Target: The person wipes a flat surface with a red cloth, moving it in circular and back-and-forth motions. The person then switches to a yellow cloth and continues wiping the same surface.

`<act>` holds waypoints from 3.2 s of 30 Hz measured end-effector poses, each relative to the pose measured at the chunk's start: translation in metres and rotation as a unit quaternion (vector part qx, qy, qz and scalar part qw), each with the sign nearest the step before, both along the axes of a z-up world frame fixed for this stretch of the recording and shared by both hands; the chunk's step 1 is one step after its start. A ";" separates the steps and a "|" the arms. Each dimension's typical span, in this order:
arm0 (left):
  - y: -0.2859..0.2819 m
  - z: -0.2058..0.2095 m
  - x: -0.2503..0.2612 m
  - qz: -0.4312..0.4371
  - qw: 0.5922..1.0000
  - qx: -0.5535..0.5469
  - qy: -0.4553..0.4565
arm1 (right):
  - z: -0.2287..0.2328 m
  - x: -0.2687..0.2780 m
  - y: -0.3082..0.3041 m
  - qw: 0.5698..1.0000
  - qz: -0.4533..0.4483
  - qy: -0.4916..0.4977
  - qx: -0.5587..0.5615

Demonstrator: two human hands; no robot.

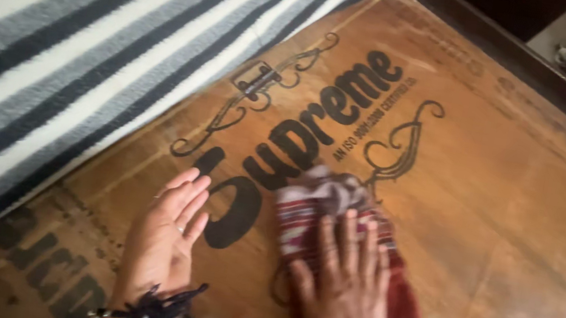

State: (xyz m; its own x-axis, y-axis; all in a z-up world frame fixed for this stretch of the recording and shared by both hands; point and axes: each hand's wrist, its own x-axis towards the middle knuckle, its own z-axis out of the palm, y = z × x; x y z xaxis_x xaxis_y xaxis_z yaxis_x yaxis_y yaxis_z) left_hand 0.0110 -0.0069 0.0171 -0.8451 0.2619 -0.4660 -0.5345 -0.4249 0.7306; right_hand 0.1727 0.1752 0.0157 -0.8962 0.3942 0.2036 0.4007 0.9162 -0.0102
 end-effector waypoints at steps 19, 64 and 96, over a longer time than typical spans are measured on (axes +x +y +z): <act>-0.009 0.003 0.000 -0.024 1.000 -0.005 0.010 | 0.017 -0.074 -0.061 0.973 0.185 -0.037 -0.130; -0.004 -0.008 -0.010 -0.026 1.000 0.011 -0.007 | 0.012 -0.037 -0.055 0.975 0.206 -0.046 -0.066; -0.006 0.001 -0.006 -0.021 0.999 0.005 -0.029 | -0.015 0.110 0.197 0.979 -0.202 -0.007 -0.042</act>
State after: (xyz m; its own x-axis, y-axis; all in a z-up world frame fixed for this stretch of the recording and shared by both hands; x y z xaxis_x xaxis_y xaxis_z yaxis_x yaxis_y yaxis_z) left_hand 0.0052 -0.0125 0.0185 -0.8049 0.3016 -0.5111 -0.5934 -0.4092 0.6931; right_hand 0.2831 0.3723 0.0006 -0.6668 0.7314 0.1432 0.7302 0.6796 -0.0711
